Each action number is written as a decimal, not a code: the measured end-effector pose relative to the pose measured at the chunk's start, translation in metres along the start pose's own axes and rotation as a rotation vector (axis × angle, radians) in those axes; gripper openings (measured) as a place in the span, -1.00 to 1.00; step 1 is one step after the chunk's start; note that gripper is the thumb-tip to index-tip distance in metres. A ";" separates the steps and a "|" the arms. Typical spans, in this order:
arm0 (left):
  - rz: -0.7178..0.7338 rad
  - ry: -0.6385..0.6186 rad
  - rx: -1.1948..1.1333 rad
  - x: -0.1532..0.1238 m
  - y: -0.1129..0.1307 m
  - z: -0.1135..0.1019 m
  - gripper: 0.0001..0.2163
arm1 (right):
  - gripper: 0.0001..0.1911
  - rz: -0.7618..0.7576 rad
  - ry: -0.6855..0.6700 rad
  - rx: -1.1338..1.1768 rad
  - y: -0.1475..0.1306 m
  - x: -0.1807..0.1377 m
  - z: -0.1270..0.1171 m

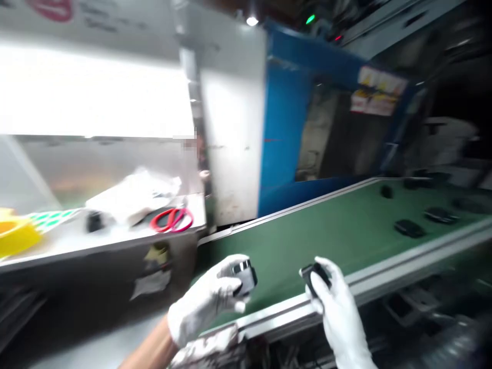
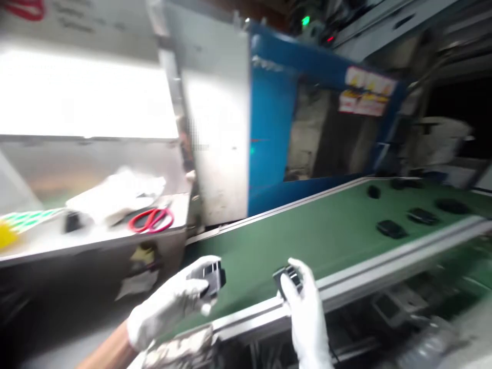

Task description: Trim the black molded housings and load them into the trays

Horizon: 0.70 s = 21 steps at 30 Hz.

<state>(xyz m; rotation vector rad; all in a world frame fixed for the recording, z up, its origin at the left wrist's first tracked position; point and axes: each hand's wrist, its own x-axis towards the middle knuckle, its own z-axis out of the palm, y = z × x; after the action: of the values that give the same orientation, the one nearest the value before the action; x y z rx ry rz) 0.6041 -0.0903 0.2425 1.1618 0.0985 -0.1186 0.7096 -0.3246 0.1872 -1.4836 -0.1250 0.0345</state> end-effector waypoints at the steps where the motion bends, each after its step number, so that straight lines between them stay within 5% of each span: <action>1: -0.029 0.066 -0.108 -0.040 -0.013 -0.020 -0.61 | -0.41 0.115 -0.152 0.107 0.007 -0.035 0.025; 5: -0.094 0.388 -0.363 -0.185 -0.062 -0.082 -0.56 | -0.35 0.528 -0.637 0.301 0.037 -0.162 0.122; 10: -0.115 0.543 -0.508 -0.317 -0.100 -0.124 -0.55 | -0.36 0.776 -0.883 0.185 0.060 -0.268 0.208; 15: -0.190 0.565 -0.412 -0.389 -0.117 -0.148 -0.51 | -0.46 0.848 -1.010 0.100 0.059 -0.331 0.245; 21: -0.184 0.549 -0.407 -0.436 -0.123 -0.159 -0.51 | -0.52 0.915 -1.058 0.116 0.058 -0.374 0.263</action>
<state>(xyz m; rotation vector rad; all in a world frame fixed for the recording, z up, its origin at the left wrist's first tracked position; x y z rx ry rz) 0.1524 0.0256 0.1284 0.7498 0.6855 0.0612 0.3140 -0.0966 0.1273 -1.1594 -0.2733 1.5371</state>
